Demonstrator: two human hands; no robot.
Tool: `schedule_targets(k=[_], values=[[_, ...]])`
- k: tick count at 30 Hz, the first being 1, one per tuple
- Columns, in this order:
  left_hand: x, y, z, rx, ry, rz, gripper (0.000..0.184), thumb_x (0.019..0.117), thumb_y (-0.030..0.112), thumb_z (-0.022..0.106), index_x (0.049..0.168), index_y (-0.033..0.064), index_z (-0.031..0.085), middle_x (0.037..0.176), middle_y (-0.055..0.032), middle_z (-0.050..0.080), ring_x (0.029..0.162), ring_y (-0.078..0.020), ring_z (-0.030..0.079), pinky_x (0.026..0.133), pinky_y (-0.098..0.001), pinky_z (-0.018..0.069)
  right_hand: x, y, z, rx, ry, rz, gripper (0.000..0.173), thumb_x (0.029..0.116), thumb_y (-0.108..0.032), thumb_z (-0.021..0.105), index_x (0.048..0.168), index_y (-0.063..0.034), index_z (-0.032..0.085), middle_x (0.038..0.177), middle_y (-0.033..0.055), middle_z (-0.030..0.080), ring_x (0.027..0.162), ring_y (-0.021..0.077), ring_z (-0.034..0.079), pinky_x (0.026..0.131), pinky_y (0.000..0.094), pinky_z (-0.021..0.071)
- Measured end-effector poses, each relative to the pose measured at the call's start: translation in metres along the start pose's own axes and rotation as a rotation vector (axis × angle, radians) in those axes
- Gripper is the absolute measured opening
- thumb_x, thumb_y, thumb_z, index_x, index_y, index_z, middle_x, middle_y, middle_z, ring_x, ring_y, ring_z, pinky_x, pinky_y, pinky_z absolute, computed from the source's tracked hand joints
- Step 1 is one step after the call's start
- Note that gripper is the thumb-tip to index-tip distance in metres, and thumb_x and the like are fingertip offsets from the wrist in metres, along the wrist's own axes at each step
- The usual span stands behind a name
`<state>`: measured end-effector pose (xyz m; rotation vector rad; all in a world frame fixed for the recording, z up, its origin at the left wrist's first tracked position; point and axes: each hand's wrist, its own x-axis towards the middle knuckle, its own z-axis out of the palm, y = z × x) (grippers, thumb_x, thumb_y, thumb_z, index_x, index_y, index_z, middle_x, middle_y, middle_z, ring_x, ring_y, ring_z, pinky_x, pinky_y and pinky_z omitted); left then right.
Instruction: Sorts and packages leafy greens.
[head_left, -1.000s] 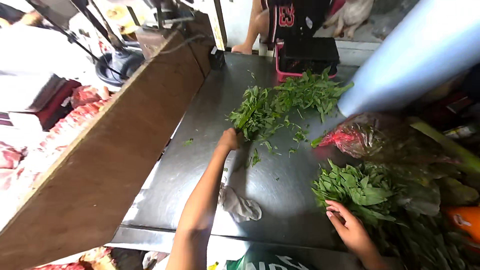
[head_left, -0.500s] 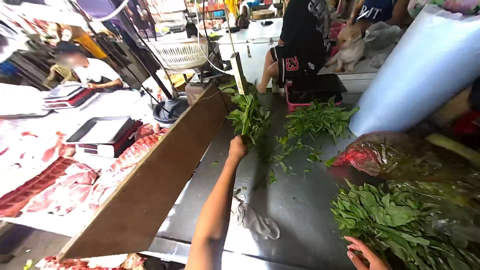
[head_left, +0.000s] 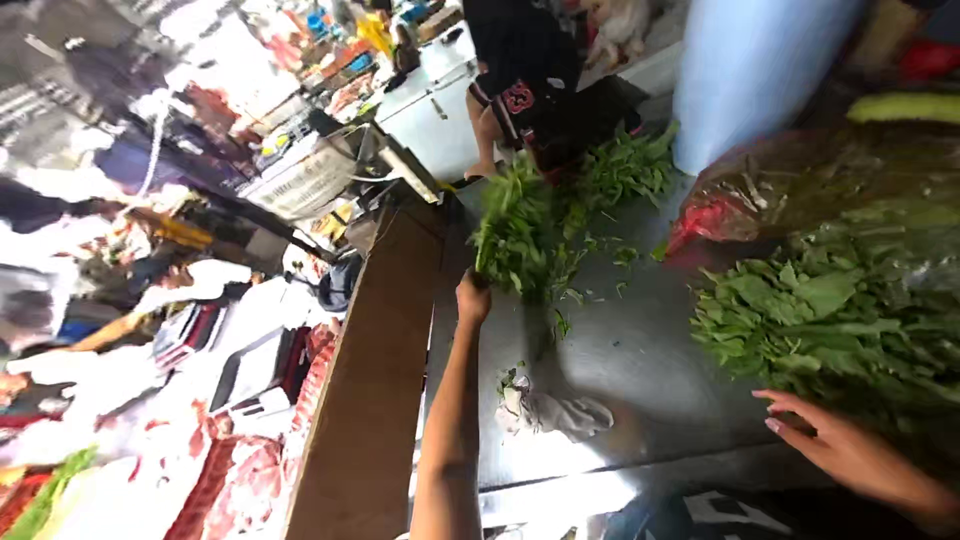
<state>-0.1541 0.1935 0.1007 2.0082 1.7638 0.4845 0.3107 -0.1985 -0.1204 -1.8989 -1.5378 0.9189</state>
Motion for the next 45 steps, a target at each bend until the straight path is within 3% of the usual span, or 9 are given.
schedule_targets(k=[9,14,20,26,30,32,35,39,45], values=[[0.028,-0.003,-0.021,0.376,-0.078,-0.083,0.039,0.0945,0.016,0.069,0.126,-0.0055,0.063,0.12,-0.0344,0.064,0.113,-0.0527,0.063,0.094,-0.0714,0.0488,-0.013,-0.061,-0.005,0.018,-0.039,0.041,0.043,0.101,-0.031,0.063,0.142,-0.0184,0.059,0.119,0.0139,0.071,0.096,0.0298,0.072,0.085,0.0526,0.06],[-0.04,0.061,0.027,-0.653,0.019,0.055,0.018,0.1049,0.017,0.056,0.12,0.0073,0.059,0.093,0.0007,0.07,0.078,-0.0109,0.069,0.073,-0.0309,0.0615,-0.022,-0.12,-0.025,0.18,-0.084,0.019,0.037,0.1035,-0.026,0.059,0.132,-0.0037,0.064,0.118,0.017,0.07,0.106,0.0259,0.069,0.097,0.0449,0.056],[-0.188,0.17,0.156,-1.318,-0.554,-0.021,0.02,0.1039,0.007,0.051,0.12,0.0105,0.062,0.118,-0.008,0.072,0.109,-0.0227,0.07,0.093,-0.0415,0.0595,-0.03,-0.168,-0.044,0.355,0.121,-0.051,0.037,0.1057,-0.026,0.057,0.137,-0.006,0.061,0.122,0.0123,0.068,0.105,0.0189,0.069,0.092,0.0387,0.0595],[-0.261,0.236,0.288,-1.562,-0.852,-0.132,0.02,0.0993,0.007,0.06,0.118,0.0128,0.064,0.109,-0.0032,0.071,0.1,-0.0167,0.068,0.091,-0.0419,0.0582,-0.051,-0.135,-0.061,0.087,0.418,-0.036,0.034,0.1073,-0.023,0.053,0.137,-0.0075,0.058,0.137,0.0074,0.063,0.125,0.0174,0.062,0.108,0.0388,0.0518],[-0.292,0.27,0.331,-1.432,-1.189,-0.228,0.022,0.0998,0.004,0.055,0.121,0.0043,0.059,0.104,-0.0084,0.072,0.095,-0.0192,0.07,0.088,-0.0416,0.0596,-0.089,-0.056,-0.057,-0.047,0.475,0.257,0.034,0.1079,-0.031,0.051,0.132,-0.0135,0.067,0.123,0.0073,0.07,0.112,0.0206,0.069,0.101,0.0446,0.0565],[-0.292,0.278,0.333,-1.015,-1.256,-0.183,0.025,0.1043,0.014,0.054,0.125,0.0019,0.058,0.099,-0.0072,0.071,0.086,-0.0158,0.069,0.079,-0.0355,0.0605,-0.099,-0.009,-0.038,-0.094,0.469,0.37,0.033,0.1059,-0.029,0.055,0.129,-0.0086,0.068,0.119,0.0138,0.071,0.109,0.0283,0.07,0.098,0.0507,0.0566],[-0.28,0.259,0.378,-0.631,-1.321,-0.089,0.044,0.1038,0.034,0.058,0.138,0.0068,0.057,0.112,-0.0134,0.071,0.093,-0.0251,0.071,0.078,-0.0463,0.0614,-0.103,0.048,-0.016,-0.217,0.49,0.405,0.031,0.1047,-0.032,0.056,0.124,-0.0128,0.071,0.114,0.0129,0.073,0.102,0.0296,0.072,0.091,0.0548,0.0594],[-0.263,0.231,0.382,-0.576,-1.3,-0.134,0.05,0.1047,0.043,0.054,0.145,0.0134,0.052,0.114,-0.0166,0.07,0.091,-0.0313,0.072,0.075,-0.0519,0.0618,-0.101,0.06,-0.016,-0.293,0.362,0.459,0.037,0.1021,-0.04,0.057,0.126,-0.016,0.072,0.123,0.0122,0.072,0.113,0.0301,0.069,0.098,0.0564,0.0556],[-0.226,0.182,0.343,-0.541,-1.248,-0.01,0.036,0.1028,0.032,0.06,0.124,0.0029,0.065,0.098,-0.0143,0.074,0.083,-0.0274,0.074,0.071,-0.0488,0.0637,-0.069,0.024,-0.077,-0.361,0.269,0.391,0.039,0.1052,-0.04,0.052,0.126,-0.0145,0.072,0.123,0.0132,0.071,0.113,0.0303,0.069,0.098,0.0572,0.0548]])
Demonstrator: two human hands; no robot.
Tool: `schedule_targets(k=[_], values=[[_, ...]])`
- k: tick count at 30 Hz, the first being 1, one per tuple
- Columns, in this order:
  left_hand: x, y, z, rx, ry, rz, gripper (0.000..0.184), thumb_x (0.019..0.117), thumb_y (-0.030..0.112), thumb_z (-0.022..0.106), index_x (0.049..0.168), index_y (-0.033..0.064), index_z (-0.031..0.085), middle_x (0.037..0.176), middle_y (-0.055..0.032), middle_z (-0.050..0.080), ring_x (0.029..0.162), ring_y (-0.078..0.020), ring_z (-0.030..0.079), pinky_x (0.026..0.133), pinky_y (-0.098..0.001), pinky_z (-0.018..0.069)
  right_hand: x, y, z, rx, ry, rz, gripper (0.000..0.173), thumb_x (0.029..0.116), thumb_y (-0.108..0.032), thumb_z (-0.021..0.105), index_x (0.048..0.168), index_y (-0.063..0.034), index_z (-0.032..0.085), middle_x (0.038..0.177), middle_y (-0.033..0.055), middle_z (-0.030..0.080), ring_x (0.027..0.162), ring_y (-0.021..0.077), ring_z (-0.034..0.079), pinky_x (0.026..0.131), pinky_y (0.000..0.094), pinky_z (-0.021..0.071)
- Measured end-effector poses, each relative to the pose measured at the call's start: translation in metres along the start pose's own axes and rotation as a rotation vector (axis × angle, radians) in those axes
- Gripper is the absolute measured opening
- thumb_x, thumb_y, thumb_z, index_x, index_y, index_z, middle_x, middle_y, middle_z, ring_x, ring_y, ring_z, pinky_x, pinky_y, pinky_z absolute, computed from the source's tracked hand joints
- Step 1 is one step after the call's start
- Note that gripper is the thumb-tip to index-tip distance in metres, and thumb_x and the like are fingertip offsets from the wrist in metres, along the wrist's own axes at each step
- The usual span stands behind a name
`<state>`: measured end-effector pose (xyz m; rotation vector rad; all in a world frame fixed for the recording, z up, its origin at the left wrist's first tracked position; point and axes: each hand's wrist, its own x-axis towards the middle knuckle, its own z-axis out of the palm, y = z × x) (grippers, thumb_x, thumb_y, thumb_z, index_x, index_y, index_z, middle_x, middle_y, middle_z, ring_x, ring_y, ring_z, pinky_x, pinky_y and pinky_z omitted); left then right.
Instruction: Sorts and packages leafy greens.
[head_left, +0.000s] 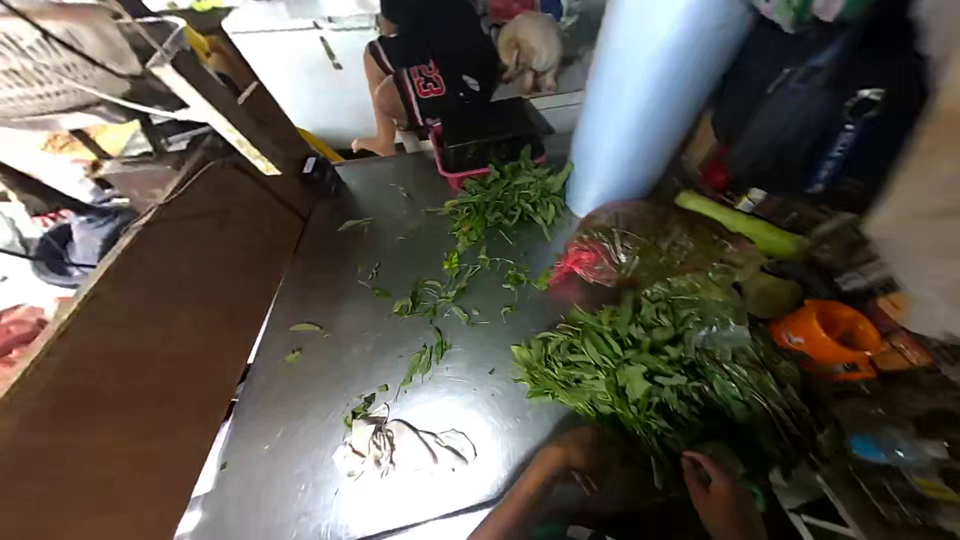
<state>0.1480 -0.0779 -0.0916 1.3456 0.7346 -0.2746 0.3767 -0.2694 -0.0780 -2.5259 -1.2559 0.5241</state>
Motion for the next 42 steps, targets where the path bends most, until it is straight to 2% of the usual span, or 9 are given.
schedule_targets(k=[5,8,14,20,25,29,32,37,42], values=[[-0.043,0.003,-0.126,-0.112,0.087,0.141,0.033,0.1029,0.029,0.061,0.12,0.0014,0.067,0.095,-0.013,0.074,0.082,-0.0244,0.073,0.074,-0.0462,0.063,0.054,-0.094,-0.038,0.057,-0.162,-0.191,0.035,0.1051,-0.035,0.055,0.121,-0.009,0.073,0.11,0.0127,0.074,0.1,0.0258,0.073,0.092,0.0503,0.0586],[-0.058,0.03,-0.239,-0.008,0.394,0.268,0.028,0.1044,0.019,0.055,0.12,0.0012,0.068,0.091,-0.0122,0.072,0.071,-0.0207,0.07,0.067,-0.0407,0.0614,0.091,-0.161,-0.016,0.23,-0.183,-0.332,0.027,0.1028,-0.029,0.061,0.114,-0.0083,0.075,0.096,0.0082,0.075,0.083,0.0171,0.072,0.078,0.04,0.0618],[-0.01,0.086,-0.474,0.389,0.964,0.204,0.036,0.1041,0.019,0.056,0.135,0.0032,0.061,0.126,-0.0185,0.068,0.115,-0.0327,0.067,0.101,-0.0566,0.0536,0.196,-0.322,0.09,0.467,-0.152,-0.565,0.025,0.1017,-0.032,0.06,0.114,-0.0173,0.075,0.089,-0.0041,0.073,0.074,0.0048,0.068,0.065,0.0273,0.0608],[0.081,0.131,-0.626,0.737,0.995,0.144,0.09,0.0811,0.004,0.076,0.16,0.0104,0.034,0.156,-0.0239,0.044,0.145,-0.0467,0.04,0.115,-0.0673,0.0357,0.221,-0.405,0.13,0.728,-0.362,-0.636,0.021,0.1023,-0.023,0.061,0.118,-0.0166,0.073,0.097,-0.0042,0.073,0.08,0.0038,0.067,0.069,0.0227,0.059],[0.102,0.145,-0.631,0.819,0.835,-0.074,0.042,0.0868,0.022,0.075,0.12,-0.0017,0.065,0.117,-0.0277,0.067,0.112,-0.048,0.064,0.092,-0.0702,0.0507,0.248,-0.371,0.142,0.738,-0.354,-0.519,0.02,0.1027,-0.022,0.059,0.116,-0.0162,0.073,0.096,-0.0039,0.073,0.082,0.0059,0.069,0.071,0.0251,0.0605],[0.093,0.146,-0.595,0.748,0.796,-0.28,0.045,0.0825,0.035,0.079,0.109,-0.0002,0.067,0.109,-0.0281,0.068,0.102,-0.0472,0.067,0.082,-0.0723,0.0519,0.241,-0.322,0.145,0.799,-0.35,-0.306,0.02,0.1024,-0.023,0.058,0.113,-0.0157,0.073,0.092,-0.0022,0.072,0.075,0.0107,0.069,0.064,0.0289,0.0609],[0.09,0.135,-0.578,0.753,0.829,-0.356,0.066,0.0807,0.04,0.084,0.126,-0.0018,0.061,0.133,-0.0326,0.056,0.111,-0.0503,0.063,0.087,-0.0704,0.0537,0.229,-0.302,0.145,0.769,-0.361,-0.286,0.02,0.1019,-0.024,0.058,0.111,-0.0162,0.074,0.088,-0.003,0.072,0.072,0.0093,0.068,0.062,0.027,0.0591],[0.088,0.141,-0.559,0.72,0.842,-0.45,0.051,0.0821,0.044,0.08,0.112,0.0044,0.068,0.114,-0.0249,0.069,0.106,-0.0463,0.067,0.08,-0.0705,0.0529,0.208,-0.3,0.12,0.709,-0.388,-0.293,0.02,0.1013,-0.021,0.06,0.112,-0.013,0.074,0.094,-0.0017,0.074,0.081,0.0084,0.07,0.07,0.027,0.0605],[0.085,0.13,-0.561,0.504,0.763,-0.341,0.064,0.081,0.052,0.08,0.12,0.0033,0.067,0.114,-0.0261,0.069,0.109,-0.0463,0.066,0.088,-0.0727,0.05,0.191,-0.305,0.093,0.679,-0.395,-0.321,0.019,0.1012,-0.018,0.061,0.113,-0.012,0.074,0.095,-0.0005,0.074,0.083,0.0093,0.07,0.071,0.0286,0.0607]])
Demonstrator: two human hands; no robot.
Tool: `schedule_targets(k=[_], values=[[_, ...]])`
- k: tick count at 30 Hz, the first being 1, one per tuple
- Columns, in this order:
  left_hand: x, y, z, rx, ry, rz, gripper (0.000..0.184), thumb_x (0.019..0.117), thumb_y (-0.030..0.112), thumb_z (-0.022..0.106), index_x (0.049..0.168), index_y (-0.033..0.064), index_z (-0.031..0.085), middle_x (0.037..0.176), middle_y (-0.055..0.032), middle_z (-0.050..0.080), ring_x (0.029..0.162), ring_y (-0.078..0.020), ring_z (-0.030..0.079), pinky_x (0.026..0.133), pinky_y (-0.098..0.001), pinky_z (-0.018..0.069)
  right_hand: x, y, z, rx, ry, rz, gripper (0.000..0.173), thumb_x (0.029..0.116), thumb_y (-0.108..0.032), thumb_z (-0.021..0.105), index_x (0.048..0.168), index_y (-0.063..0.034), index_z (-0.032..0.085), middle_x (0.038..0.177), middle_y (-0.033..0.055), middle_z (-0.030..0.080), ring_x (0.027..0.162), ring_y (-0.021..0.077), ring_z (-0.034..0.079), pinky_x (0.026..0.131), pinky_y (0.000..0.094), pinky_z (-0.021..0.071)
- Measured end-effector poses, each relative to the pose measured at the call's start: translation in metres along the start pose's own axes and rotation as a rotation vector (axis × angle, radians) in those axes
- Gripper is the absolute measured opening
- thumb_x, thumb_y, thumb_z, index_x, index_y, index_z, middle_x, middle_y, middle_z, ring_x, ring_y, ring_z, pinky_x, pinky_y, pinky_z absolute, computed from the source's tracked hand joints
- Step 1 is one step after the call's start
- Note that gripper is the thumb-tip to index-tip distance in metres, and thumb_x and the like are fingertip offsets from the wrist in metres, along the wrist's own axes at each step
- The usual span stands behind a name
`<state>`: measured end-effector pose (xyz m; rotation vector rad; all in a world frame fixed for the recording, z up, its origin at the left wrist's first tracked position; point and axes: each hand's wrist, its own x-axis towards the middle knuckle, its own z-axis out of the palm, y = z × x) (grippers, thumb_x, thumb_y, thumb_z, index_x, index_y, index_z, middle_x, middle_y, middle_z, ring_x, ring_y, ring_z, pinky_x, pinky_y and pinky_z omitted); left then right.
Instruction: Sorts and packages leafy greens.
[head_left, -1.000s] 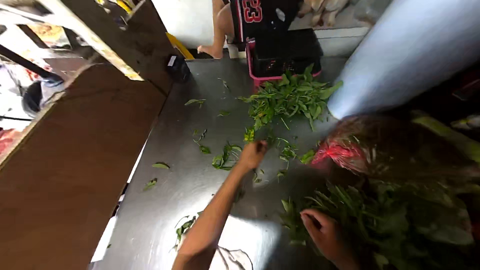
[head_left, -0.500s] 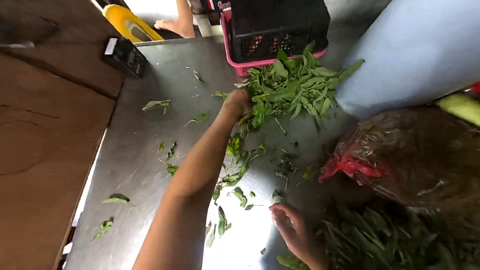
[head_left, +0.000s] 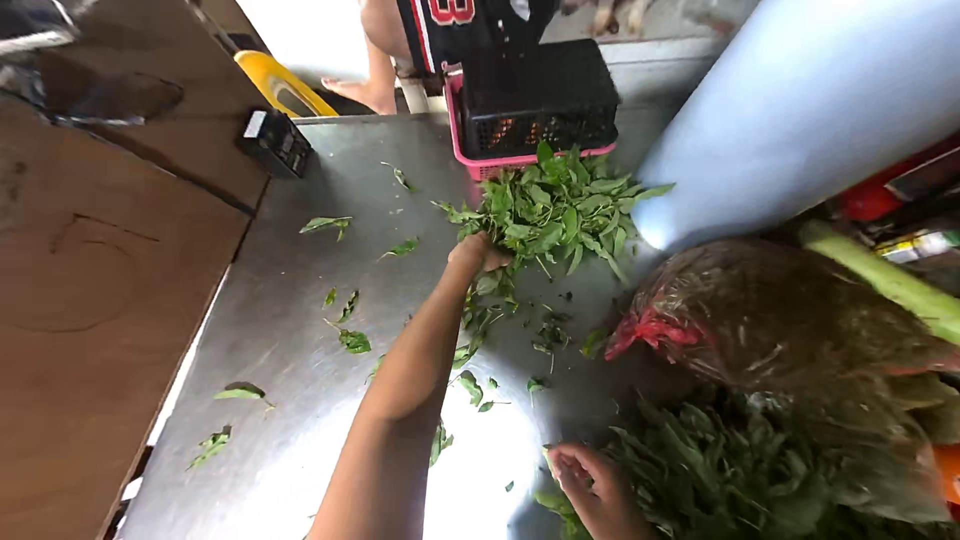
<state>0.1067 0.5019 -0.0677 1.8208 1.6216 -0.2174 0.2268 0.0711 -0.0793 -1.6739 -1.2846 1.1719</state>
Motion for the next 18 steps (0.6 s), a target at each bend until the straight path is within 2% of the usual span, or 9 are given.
schedule_targets(k=[3,4,7,9,10,11,13,15,18], values=[[-0.04,-0.013,-0.003,-0.095,-0.036,0.136,0.054,0.0944,0.048,0.071,0.121,0.0001,0.067,0.11,-0.0238,0.07,0.104,-0.0409,0.069,0.092,-0.0654,0.0529,-0.014,0.0,-0.003,-0.022,-0.034,-0.039,0.021,0.1032,-0.026,0.06,0.116,-0.017,0.073,0.095,-0.0028,0.074,0.083,0.0084,0.07,0.072,0.0284,0.0618],[-0.062,-0.015,-0.008,-0.054,-0.027,0.138,0.051,0.0986,0.046,0.066,0.12,0.0,0.066,0.112,-0.0253,0.069,0.105,-0.043,0.068,0.092,-0.0675,0.0516,-0.019,-0.001,-0.004,-0.039,-0.047,-0.04,0.022,0.1033,-0.03,0.059,0.117,-0.0186,0.073,0.095,-0.0037,0.074,0.082,0.0078,0.07,0.072,0.0281,0.0617],[-0.123,-0.024,-0.025,0.05,0.072,0.1,0.043,0.1025,0.04,0.058,0.112,-0.0004,0.068,0.108,-0.0285,0.069,0.104,-0.0486,0.067,0.087,-0.0727,0.0511,-0.026,-0.018,-0.011,-0.081,-0.089,-0.021,0.027,0.1026,-0.035,0.06,0.121,-0.0211,0.072,0.095,-0.0042,0.073,0.081,0.0077,0.07,0.072,0.0292,0.0612],[-0.153,-0.041,-0.044,-0.06,0.134,0.17,0.046,0.1059,0.042,0.052,0.109,-0.0004,0.068,0.1,-0.0254,0.069,0.095,-0.0431,0.068,0.084,-0.0679,0.0528,-0.011,-0.032,-0.014,-0.071,-0.077,-0.065,0.028,0.1028,-0.035,0.059,0.122,-0.0185,0.072,0.092,-0.0024,0.073,0.076,0.0089,0.069,0.068,0.0305,0.0608],[-0.169,-0.051,-0.049,-0.177,0.149,0.208,0.047,0.1075,0.043,0.049,0.111,-0.0003,0.067,0.094,-0.0216,0.067,0.084,-0.0372,0.066,0.077,-0.0614,0.0534,0.001,-0.042,-0.014,-0.052,-0.054,-0.115,0.026,0.1024,-0.031,0.06,0.12,-0.0155,0.071,0.091,-0.0011,0.073,0.073,0.0094,0.068,0.065,0.0304,0.0603],[-0.185,-0.061,-0.05,-0.323,0.151,0.235,0.047,0.1084,0.045,0.047,0.117,0.0017,0.065,0.091,-0.0151,0.066,0.069,-0.0275,0.06,0.065,-0.0501,0.0518,0.017,-0.056,-0.014,-0.038,-0.033,-0.173,0.025,0.1018,-0.026,0.06,0.118,-0.0115,0.071,0.091,0.001,0.073,0.073,0.0105,0.068,0.066,0.0309,0.0605],[-0.215,-0.079,-0.047,-0.635,0.093,0.233,0.045,0.1095,0.045,0.043,0.141,0.0131,0.049,0.099,-0.0046,0.072,0.047,-0.0101,0.046,0.043,-0.0277,0.0424,0.063,-0.093,-0.018,-0.112,-0.021,-0.191,0.024,0.1019,-0.023,0.06,0.116,-0.0076,0.071,0.097,0.0051,0.072,0.081,0.0139,0.069,0.074,0.0345,0.0611],[-0.241,-0.099,-0.036,-0.853,0.047,0.202,0.045,0.1099,0.047,0.041,0.149,0.0258,0.034,0.107,-0.0031,0.072,0.044,-0.0084,0.046,0.039,-0.0231,0.0407,0.122,-0.119,-0.017,-0.25,-0.013,-0.154,0.025,0.1041,-0.024,0.057,0.117,-0.0066,0.071,0.103,0.0096,0.072,0.091,0.0197,0.071,0.085,0.043,0.0601],[-0.264,-0.134,0.008,-1.178,0.032,0.126,0.043,0.1111,0.042,0.039,0.15,0.0236,0.036,0.115,-0.0116,0.073,0.055,-0.0208,0.066,0.047,-0.0326,0.057,0.215,-0.116,0.006,-0.373,0.063,-0.078,0.028,0.105,-0.024,0.056,0.119,-0.0033,0.07,0.111,0.0188,0.072,0.102,0.033,0.071,0.092,0.0569,0.0565]])
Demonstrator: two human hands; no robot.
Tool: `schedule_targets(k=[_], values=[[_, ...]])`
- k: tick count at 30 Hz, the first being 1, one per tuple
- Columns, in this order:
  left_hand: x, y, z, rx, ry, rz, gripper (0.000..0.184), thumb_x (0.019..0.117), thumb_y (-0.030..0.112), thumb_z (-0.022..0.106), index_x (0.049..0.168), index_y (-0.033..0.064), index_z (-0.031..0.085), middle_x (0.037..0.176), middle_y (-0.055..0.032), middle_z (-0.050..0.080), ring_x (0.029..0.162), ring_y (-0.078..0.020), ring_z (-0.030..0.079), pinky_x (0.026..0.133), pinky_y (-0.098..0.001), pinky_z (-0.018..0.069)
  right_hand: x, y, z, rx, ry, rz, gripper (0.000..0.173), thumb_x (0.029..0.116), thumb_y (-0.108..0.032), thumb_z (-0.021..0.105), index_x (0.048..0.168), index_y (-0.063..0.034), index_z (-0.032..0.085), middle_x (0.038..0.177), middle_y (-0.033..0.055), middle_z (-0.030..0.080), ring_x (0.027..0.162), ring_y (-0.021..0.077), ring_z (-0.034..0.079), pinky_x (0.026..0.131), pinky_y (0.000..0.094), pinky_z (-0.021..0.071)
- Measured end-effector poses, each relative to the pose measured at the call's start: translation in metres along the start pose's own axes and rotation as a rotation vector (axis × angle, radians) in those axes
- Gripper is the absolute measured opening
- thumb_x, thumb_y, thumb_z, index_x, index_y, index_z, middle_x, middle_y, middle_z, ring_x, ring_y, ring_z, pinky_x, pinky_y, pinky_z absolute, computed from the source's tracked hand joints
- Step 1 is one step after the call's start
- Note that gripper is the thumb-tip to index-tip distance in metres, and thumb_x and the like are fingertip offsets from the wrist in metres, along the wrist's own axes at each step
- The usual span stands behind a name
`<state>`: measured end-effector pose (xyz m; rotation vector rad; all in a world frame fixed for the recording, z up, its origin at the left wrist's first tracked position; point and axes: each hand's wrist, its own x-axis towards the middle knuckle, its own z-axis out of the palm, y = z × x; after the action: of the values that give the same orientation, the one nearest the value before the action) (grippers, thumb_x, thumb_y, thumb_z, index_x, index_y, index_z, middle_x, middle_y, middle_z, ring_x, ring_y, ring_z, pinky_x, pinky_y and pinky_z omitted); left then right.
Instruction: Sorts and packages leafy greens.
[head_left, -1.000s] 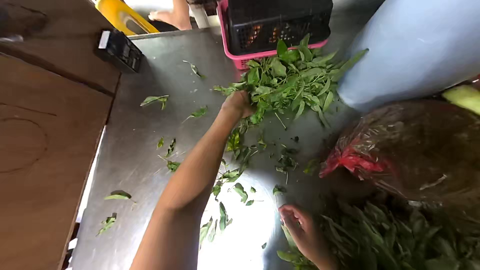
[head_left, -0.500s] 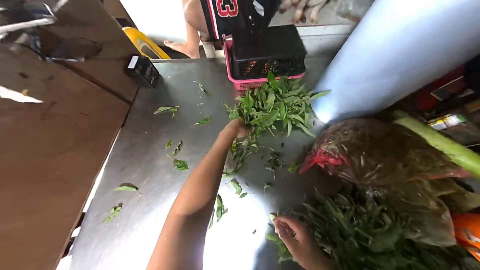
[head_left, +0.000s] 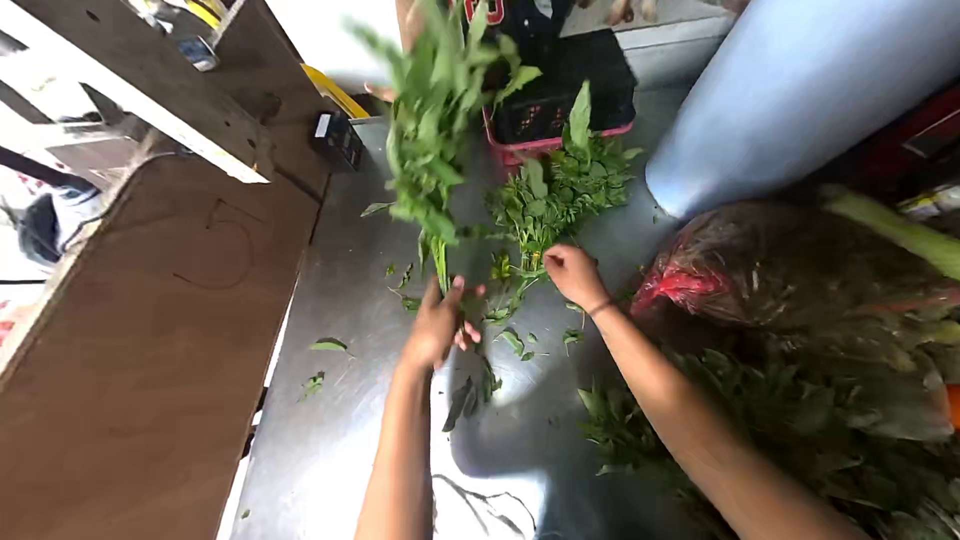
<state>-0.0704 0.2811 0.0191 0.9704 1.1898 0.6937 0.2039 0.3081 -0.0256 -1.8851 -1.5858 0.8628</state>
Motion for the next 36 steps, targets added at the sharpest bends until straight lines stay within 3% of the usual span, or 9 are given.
schedule_targets(k=[4,10,14,17,21,23,26,31,36], values=[[-0.047,-0.111,0.004,-0.321,0.064,-0.18,0.042,0.1101,0.035,0.045,0.14,0.0066,0.054,0.121,-0.0222,0.07,0.079,-0.0376,0.074,0.064,-0.0515,0.0636,0.068,0.012,0.047,-0.151,0.012,0.263,0.055,0.0947,-0.032,0.073,0.133,0.0038,0.057,0.115,0.0294,0.068,0.108,0.0475,0.067,0.09,0.0678,0.0529],[-0.129,-0.214,0.03,-0.561,0.002,-0.284,0.035,0.1065,0.02,0.053,0.133,-0.0017,0.061,0.121,-0.0269,0.067,0.086,-0.0365,0.073,0.074,-0.0523,0.0632,0.034,0.02,0.04,0.221,-0.073,0.255,0.056,0.0904,-0.007,0.071,0.142,-0.006,0.051,0.115,0.0198,0.07,0.095,0.0348,0.07,0.08,0.0536,0.0588],[-0.138,-0.224,0.041,-0.498,0.023,-0.308,0.036,0.1076,0.022,0.052,0.136,-0.0002,0.059,0.118,-0.0257,0.07,0.088,-0.0373,0.073,0.073,-0.0527,0.0634,0.003,0.015,0.045,0.114,-0.164,0.113,0.03,0.0942,-0.014,0.069,0.122,-0.0028,0.066,0.112,0.0166,0.07,0.103,0.0283,0.069,0.093,0.05,0.057],[-0.129,-0.209,0.047,-0.425,0.054,-0.136,0.038,0.1073,0.02,0.052,0.138,-0.0005,0.058,0.12,-0.0239,0.07,0.095,-0.0355,0.072,0.077,-0.0496,0.0626,-0.064,0.008,0.052,0.15,-0.301,0.055,0.039,0.1029,-0.037,0.059,0.096,-0.0004,0.07,0.089,0.0135,0.068,0.082,0.0242,0.067,0.08,0.0476,0.0562],[-0.132,-0.177,0.066,0.165,0.016,0.022,0.042,0.1036,0.035,0.058,0.132,0.0052,0.064,0.123,-0.0103,0.071,0.11,-0.0211,0.069,0.096,-0.0418,0.0588,-0.203,-0.003,0.062,0.396,-0.561,0.144,0.051,0.1066,-0.05,0.048,0.119,-0.0049,0.067,0.097,0.01,0.072,0.085,0.0199,0.072,0.078,0.0428,0.0621],[-0.143,-0.179,0.083,0.59,-0.117,-0.013,0.055,0.0993,0.051,0.056,0.135,0.0095,0.064,0.135,-0.0136,0.064,0.124,-0.027,0.063,0.106,-0.0538,0.0504,-0.249,-0.001,0.064,0.357,-0.511,0.225,0.046,0.1057,-0.045,0.052,0.126,-0.0049,0.062,0.099,0.0133,0.069,0.086,0.0219,0.069,0.08,0.0443,0.0595],[-0.17,-0.177,0.099,0.585,-0.307,-0.057,0.068,0.1007,0.058,0.05,0.149,0.0104,0.052,0.144,-0.0135,0.06,0.133,-0.0237,0.058,0.113,-0.0513,0.0459,-0.282,-0.002,0.056,0.19,-0.443,0.277,0.042,0.1081,-0.04,0.046,0.121,-0.0037,0.064,0.099,0.0161,0.069,0.088,0.0263,0.069,0.082,0.0489,0.0572],[-0.207,-0.162,0.096,0.287,-0.238,-0.175,0.054,0.1041,0.05,0.052,0.143,0.013,0.053,0.113,-0.01,0.071,0.092,-0.0214,0.072,0.071,-0.0435,0.0619,-0.287,-0.02,0.036,0.408,-0.683,0.355,0.051,0.1037,-0.048,0.054,0.139,-0.0111,0.054,0.111,0.0153,0.065,0.084,0.025,0.065,0.072,0.0446,0.0565],[-0.236,-0.178,0.079,-0.213,-0.443,-0.234,0.09,0.0973,0.079,0.013,0.156,0.0162,0.04,0.14,-0.0163,0.062,0.108,-0.0415,0.07,0.071,-0.0602,0.0619,-0.27,-0.064,0.038,0.281,-0.569,-0.034,0.038,0.1036,-0.037,0.057,0.126,-0.0069,0.063,0.098,0.012,0.068,0.08,0.0203,0.066,0.077,0.0423,0.0569]])
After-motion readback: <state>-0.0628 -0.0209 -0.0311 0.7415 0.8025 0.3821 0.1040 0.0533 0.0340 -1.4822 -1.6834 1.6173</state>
